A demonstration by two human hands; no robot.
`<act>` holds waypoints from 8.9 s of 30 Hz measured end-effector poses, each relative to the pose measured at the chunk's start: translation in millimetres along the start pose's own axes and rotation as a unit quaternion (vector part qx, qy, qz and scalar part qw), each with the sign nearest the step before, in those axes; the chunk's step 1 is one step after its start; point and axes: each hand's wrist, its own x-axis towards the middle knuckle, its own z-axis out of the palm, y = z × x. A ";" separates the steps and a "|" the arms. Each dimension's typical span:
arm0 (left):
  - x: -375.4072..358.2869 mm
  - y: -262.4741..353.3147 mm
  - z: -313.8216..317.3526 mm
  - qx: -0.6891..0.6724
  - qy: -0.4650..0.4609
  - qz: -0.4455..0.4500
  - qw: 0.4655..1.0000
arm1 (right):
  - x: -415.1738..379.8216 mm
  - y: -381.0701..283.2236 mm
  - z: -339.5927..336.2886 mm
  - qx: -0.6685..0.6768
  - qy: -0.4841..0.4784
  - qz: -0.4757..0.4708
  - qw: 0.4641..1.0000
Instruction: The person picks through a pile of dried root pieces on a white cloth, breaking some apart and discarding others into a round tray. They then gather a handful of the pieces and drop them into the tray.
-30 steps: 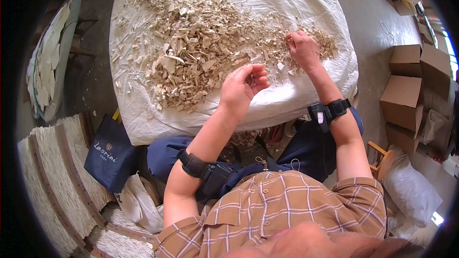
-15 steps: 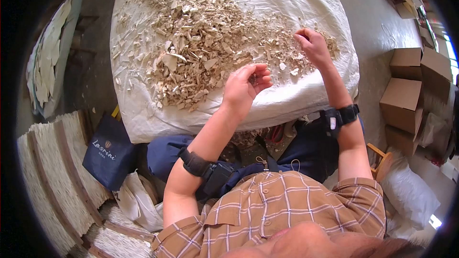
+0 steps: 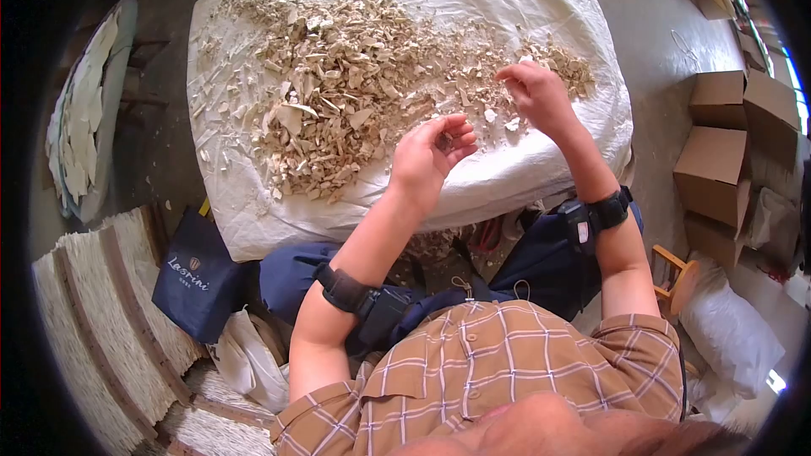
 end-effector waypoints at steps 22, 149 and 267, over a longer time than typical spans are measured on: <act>0.0 0.9 0.4 -0.008 -0.005 0.014 1.000 | 9.0 -19.7 4.2 0.364 -0.125 0.122 0.915; -58.4 112.3 -32.8 -0.089 -0.017 0.224 0.970 | -5.3 61.4 -11.3 -0.193 -0.032 0.087 0.977; -15.7 78.5 2.6 -0.051 -0.006 0.184 0.982 | 7.1 8.6 21.8 -0.055 -0.089 -0.001 0.995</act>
